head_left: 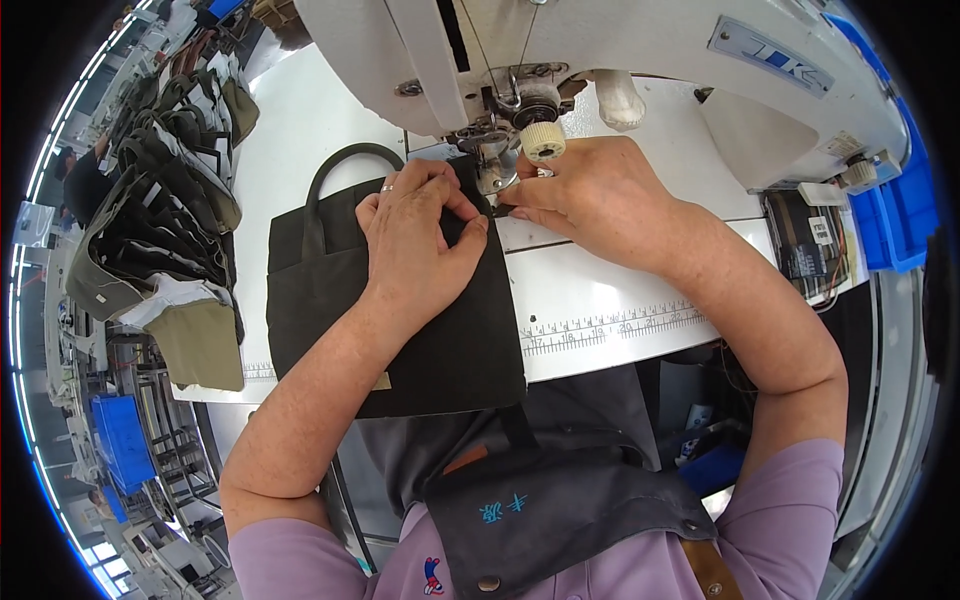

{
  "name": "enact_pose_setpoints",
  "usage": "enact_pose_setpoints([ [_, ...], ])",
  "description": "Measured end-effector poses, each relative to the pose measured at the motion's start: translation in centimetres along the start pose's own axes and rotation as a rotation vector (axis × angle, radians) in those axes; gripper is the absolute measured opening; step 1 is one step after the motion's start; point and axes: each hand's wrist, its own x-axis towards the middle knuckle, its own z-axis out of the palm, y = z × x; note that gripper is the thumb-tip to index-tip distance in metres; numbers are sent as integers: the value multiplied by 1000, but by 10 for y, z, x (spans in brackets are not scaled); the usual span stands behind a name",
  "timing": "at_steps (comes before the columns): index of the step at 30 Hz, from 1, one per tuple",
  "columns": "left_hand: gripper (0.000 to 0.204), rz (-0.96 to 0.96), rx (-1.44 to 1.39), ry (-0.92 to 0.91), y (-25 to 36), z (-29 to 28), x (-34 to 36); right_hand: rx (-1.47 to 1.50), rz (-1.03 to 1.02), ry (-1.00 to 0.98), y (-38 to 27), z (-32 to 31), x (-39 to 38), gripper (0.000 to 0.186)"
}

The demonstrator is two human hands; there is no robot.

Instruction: The recorder is using an industrial sewing machine to stitch a dark fabric bag and uses snips to trim thread.

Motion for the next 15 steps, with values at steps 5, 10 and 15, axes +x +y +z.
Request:
enact_pose_setpoints([
  [5, 10, -2, -3, 3, -2, 0, 3, 100, 52, 58, 8, 14, -5, 18],
  [10, 10, 25, -1, 16, -3, 0, 3, 277, 103, 82, 7, 14, -4, 19],
  [15, 13, 14, 24, -8, -2, -1, 3, 166, 76, 18, 5, 15, -6, 18],
])
